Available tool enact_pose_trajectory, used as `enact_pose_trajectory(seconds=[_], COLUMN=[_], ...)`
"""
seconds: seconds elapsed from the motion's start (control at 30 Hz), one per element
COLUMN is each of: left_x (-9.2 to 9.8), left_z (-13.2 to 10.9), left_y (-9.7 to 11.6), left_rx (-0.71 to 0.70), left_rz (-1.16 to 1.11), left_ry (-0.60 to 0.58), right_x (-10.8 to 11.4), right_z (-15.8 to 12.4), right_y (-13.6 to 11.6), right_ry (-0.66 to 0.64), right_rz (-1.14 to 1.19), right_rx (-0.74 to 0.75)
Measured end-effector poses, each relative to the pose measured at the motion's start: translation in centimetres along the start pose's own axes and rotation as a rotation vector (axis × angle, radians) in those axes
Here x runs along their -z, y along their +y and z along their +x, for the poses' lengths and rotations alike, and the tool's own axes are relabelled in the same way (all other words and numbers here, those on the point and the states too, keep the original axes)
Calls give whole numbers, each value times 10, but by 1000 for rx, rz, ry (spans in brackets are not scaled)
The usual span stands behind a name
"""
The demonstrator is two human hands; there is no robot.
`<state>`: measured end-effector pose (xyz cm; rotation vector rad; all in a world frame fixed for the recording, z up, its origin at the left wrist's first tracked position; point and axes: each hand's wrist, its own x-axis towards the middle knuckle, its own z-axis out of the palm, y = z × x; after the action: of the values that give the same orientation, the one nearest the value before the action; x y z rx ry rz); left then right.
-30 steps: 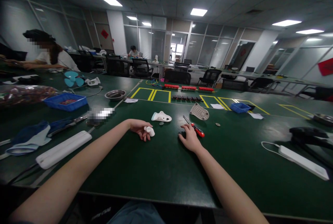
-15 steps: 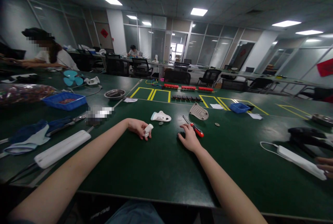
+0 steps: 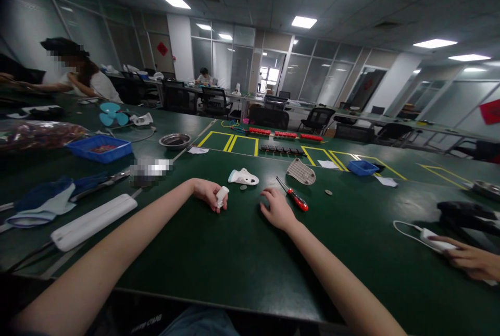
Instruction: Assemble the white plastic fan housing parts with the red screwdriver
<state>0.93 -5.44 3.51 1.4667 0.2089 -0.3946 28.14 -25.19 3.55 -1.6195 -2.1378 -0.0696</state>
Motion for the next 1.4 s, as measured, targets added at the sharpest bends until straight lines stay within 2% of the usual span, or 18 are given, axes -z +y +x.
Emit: enact_pose_trajectory(seconds=[0.1, 0.23, 0.43, 0.53, 0.57, 0.67, 0.73, 0.8, 0.87, 0.9, 0.97, 1.07, 1.13, 1.23, 1.4], left_x=[-1, -3, -8, -13, -14, -16, -16, -17, -19, -21, -23, -24, -21, -15, -6], left_z=[1, 3, 1, 2, 5, 21, 34, 44, 50, 51, 51, 50, 52, 54, 52], left_y=[0, 0, 4, 4, 3, 0, -1, -2, -3, -4, -5, -8, -10, -13, -14], left_rx=[66, 135, 114, 88, 35, -246, -377, -414, -441, -447, -432, -378, -341, -309, -330], left_rz=[-8, -36, -122, -135, -101, 56, 123, 274, 587, 775, 1074, 1257, 1237, 1107, 693], left_ry=[44, 129, 186, 245, 344, 872, 1138, 1288, 1383, 1377, 1251, 1075, 1056, 1102, 1257], right_x=[-8, -25, -38, -37, -36, -33, -31, -31, -33, -34, -37, -40, -42, -44, -43], right_z=[19, 34, 34, 32, 31, 26, 23, 21, 19, 19, 19, 20, 20, 20, 20], right_y=[-13, -21, -13, -13, -14, -16, -18, -19, -20, -20, -20, -19, -17, -15, -15], right_ry=[-80, -101, -227, -208, -187, -132, -106, -81, -56, -43, -17, -22, -53, -73, -83], right_rz=[27, 68, 64, 60, 57, 26, -16, -65, -112, -134, -167, -175, -162, -154, -178], right_rx=[90, 123, 73, 44, 33, 2, -33, -85, -142, -170, -213, -242, -252, -264, -280])
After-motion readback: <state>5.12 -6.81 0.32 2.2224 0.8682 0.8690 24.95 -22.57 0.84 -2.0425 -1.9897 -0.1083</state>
